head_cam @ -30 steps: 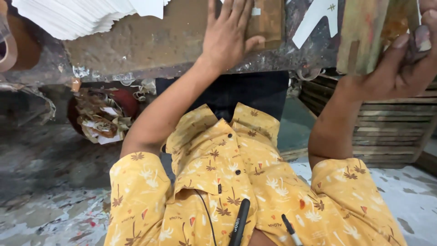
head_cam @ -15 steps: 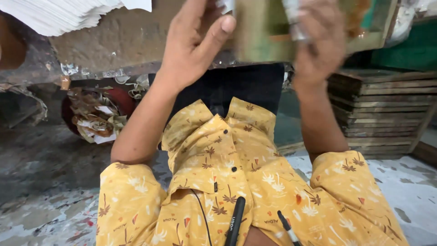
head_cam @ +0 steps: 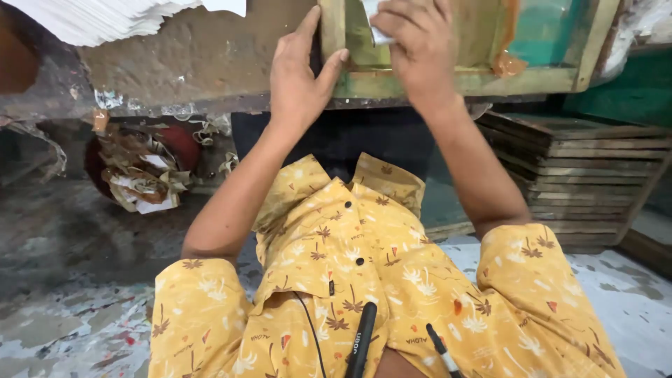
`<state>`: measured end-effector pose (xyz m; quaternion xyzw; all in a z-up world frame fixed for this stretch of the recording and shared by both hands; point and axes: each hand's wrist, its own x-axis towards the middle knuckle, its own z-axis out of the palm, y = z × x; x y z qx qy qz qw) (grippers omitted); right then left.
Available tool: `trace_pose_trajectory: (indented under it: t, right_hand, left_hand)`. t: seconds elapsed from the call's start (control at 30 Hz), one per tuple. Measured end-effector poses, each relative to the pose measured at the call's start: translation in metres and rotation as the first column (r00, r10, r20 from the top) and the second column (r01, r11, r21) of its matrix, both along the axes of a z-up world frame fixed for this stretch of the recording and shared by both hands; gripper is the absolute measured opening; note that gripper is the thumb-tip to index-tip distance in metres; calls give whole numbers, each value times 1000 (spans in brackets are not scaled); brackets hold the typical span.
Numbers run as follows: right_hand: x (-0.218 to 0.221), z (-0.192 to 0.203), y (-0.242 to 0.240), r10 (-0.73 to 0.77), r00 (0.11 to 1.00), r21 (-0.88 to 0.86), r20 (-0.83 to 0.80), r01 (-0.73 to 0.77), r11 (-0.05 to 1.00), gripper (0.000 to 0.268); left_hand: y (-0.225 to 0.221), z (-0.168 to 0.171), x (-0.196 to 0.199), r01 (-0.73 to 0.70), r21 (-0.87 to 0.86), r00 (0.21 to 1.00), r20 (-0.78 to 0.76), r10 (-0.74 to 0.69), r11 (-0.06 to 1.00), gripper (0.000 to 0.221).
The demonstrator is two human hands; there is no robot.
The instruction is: Manually screen printing a design onto small white paper cutouts using a squeegee and a screen frame.
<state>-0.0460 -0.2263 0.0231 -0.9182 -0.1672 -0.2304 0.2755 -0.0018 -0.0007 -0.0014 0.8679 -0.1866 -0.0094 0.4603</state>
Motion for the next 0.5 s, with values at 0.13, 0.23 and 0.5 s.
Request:
trace_pose_trajectory:
  t: [0.13,0.23,0.5]
  right_hand:
    - [-33,-25,22,-155,988,-46,10,155,987,36]
    - [-50,-10,28,-135,988,104,-74,143,984,40]
    - [-49,23,-42,-212,855,197,473,132,972,38]
  left_hand:
    - [-9,-1,-5,-45,28,999,-27,46,999,72]
    - [-11,-7,-11,-7,-71,984,176,19,997,70]
    - [-6,98,13,260,-380,965,138,-224,887,28]
